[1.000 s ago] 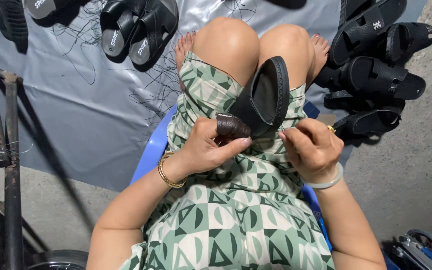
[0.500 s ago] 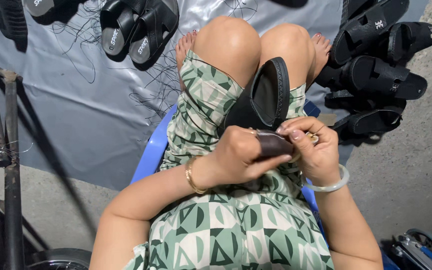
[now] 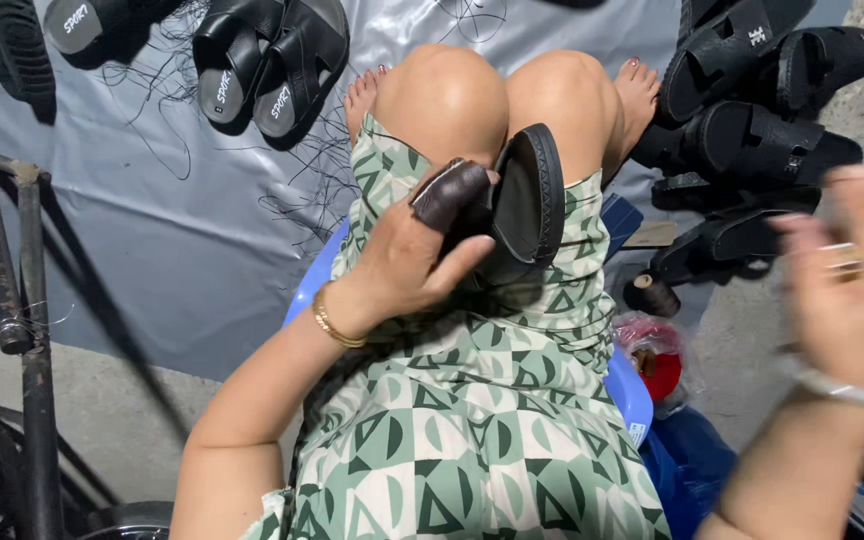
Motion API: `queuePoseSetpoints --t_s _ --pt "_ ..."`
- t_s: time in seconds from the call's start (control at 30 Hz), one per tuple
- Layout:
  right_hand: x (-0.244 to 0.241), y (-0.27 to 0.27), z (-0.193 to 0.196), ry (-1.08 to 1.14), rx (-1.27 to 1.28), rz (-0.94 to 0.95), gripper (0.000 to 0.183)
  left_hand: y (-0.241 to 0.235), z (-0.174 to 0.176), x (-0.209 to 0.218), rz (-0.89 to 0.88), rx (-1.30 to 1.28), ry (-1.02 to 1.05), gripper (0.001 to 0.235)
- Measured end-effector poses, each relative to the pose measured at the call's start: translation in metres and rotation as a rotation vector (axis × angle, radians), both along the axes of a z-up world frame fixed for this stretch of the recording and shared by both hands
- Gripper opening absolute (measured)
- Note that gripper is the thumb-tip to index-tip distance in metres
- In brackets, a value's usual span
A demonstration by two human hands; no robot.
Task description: The person sits on a low stool and sews a black slipper using a needle and thread. They repeatedly push the needle through the sole and pull the thread tight to stitch the slipper together.
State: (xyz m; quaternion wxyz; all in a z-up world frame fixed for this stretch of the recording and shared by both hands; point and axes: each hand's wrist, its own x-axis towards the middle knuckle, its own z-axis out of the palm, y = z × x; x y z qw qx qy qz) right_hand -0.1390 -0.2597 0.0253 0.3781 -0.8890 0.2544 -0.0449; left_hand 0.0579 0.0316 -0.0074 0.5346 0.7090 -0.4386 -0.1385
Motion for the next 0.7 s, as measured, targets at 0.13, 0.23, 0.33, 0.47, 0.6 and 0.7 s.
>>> queuePoseSetpoints --t_s 0.13,0.23,0.33,0.47,0.6,0.7 --pt "-0.046 -0.073 -0.041 0.052 -0.163 -0.099 0.03 0.023 0.012 0.016 -0.031 0.422 -0.265 0.033" --pt "0.026 0.008 -0.001 -0.132 -0.195 0.252 0.017 0.032 0.017 0.026 -0.247 0.486 0.04 0.043" --pt "0.046 0.061 -0.024 -0.138 0.265 0.456 0.034 0.006 0.022 0.03 -0.509 0.006 0.809 0.026" --pt "0.064 0.076 -0.005 -0.072 0.051 0.496 0.01 -0.02 -0.008 0.026 -0.151 -0.163 0.657 0.021" --pt "0.066 0.083 -0.004 -0.369 0.79 0.273 0.018 -0.043 -0.026 0.052 0.208 -0.519 1.497 0.033" --pt "0.059 0.089 -0.006 -0.393 1.156 0.123 0.025 -0.046 -0.02 0.065 0.378 -0.613 1.547 0.026"
